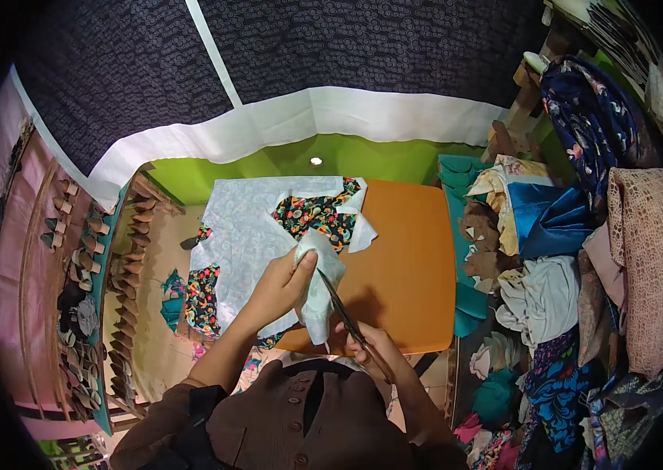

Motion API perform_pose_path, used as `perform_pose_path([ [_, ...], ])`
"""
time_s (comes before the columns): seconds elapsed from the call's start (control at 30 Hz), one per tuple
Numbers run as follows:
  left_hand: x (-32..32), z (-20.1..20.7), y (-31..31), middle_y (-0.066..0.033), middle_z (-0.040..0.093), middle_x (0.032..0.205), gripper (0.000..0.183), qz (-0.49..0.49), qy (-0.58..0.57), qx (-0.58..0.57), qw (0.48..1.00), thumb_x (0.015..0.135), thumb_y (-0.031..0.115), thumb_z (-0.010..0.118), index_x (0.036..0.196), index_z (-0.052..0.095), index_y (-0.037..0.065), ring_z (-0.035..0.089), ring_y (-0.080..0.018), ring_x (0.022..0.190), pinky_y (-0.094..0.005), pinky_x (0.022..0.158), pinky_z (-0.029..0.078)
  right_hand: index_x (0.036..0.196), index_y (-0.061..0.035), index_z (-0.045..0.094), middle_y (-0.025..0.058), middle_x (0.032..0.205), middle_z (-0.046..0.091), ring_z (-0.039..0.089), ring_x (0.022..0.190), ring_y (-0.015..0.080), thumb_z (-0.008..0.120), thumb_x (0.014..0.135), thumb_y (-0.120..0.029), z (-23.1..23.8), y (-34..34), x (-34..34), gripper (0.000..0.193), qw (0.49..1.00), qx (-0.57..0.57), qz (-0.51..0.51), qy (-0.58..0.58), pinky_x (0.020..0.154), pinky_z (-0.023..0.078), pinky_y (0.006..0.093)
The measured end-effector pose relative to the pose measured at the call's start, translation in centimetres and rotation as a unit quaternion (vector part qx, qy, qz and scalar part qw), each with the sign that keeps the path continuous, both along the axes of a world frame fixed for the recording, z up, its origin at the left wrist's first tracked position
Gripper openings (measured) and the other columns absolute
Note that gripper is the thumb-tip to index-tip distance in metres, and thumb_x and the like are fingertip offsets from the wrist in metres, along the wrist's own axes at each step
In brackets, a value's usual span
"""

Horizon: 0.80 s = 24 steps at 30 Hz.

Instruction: Cutting fabric with large industrial scissors following a pattern on a table.

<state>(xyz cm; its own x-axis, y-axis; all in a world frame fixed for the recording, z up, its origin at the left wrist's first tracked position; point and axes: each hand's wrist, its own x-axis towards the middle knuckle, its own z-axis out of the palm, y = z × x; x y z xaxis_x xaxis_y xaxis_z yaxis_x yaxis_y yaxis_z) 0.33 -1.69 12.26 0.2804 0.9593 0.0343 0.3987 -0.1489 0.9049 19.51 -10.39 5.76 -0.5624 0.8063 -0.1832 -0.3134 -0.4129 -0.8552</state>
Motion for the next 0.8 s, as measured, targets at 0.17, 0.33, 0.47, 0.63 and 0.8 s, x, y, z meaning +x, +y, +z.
perform_pose_path([
  [0.17, -0.6, -0.3, 0.2, -0.0123, 0.052, 0.064, 0.031, -0.012, -0.045, -0.030, 0.998, 0.090, 0.029, 0.037, 0.093, 0.048, 0.001, 0.052, -0.0217, 0.060, -0.0325, 0.058, 0.041, 0.112, 0.0004, 0.044, -0.0050, 0.069, 0.036, 0.038, 0.053, -0.0028, 0.053, 0.080, -0.001, -0.3, -0.2, -0.2, 0.033, 0.994, -0.089, -0.015, 0.057, 0.045, 0.031, 0.0081],
  [0.33, -1.7, -0.2, 0.4, -0.0062, 0.055, 0.089, 0.039, -0.053, -0.149, -0.067, 0.985, 0.079, 0.019, 0.058, 0.111, 0.043, 0.002, 0.052, -0.0127, 0.082, -0.0268, 0.071, 0.043, 0.109, 0.0005, 0.043, -0.0050, 0.068, 0.035, 0.036, 0.052, -0.0013, 0.056, 0.063, -0.035, 0.6, 0.1, -0.3, 0.059, 0.995, -0.101, -0.026, 0.003, 0.044, 0.028, 0.0120],
  [0.47, -2.4, 0.3, 0.6, -0.0092, 0.054, 0.093, 0.050, -0.070, -0.134, -0.123, 0.981, 0.072, 0.014, 0.066, 0.113, 0.040, 0.002, 0.052, -0.0143, 0.087, -0.0276, 0.074, 0.042, 0.098, -0.0018, 0.048, -0.0042, 0.070, 0.037, 0.037, 0.059, 0.0010, 0.064, 0.076, -0.031, -0.6, 0.1, 0.2, 0.041, 0.997, 0.056, -0.015, -0.057, 0.049, 0.032, 0.0144],
  [0.63, -2.1, 0.9, 0.5, -0.0110, 0.055, 0.095, 0.061, -0.036, -0.086, -0.101, 0.991, 0.069, 0.010, 0.068, 0.119, 0.033, 0.006, 0.054, -0.0165, 0.086, -0.0295, 0.071, 0.045, 0.092, -0.0022, 0.047, -0.0030, 0.067, 0.038, 0.035, 0.061, 0.0060, 0.063, 0.067, -0.054, -0.8, -0.1, 0.3, 0.060, 0.989, 0.055, -0.024, -0.137, 0.052, 0.032, 0.0206],
  [0.8, -1.9, 2.0, 0.2, -0.0131, 0.055, 0.096, 0.073, -0.031, -0.015, -0.092, 0.995, 0.066, 0.006, 0.069, 0.126, 0.027, 0.011, 0.055, -0.0177, 0.085, -0.0305, 0.070, 0.047, 0.095, -0.0008, 0.046, -0.0007, 0.064, 0.037, 0.035, 0.060, 0.0092, 0.058, 0.066, -0.063, 0.0, 0.3, 0.2, 0.070, 0.965, 0.166, -0.035, -0.199, 0.053, 0.032, 0.0229],
])
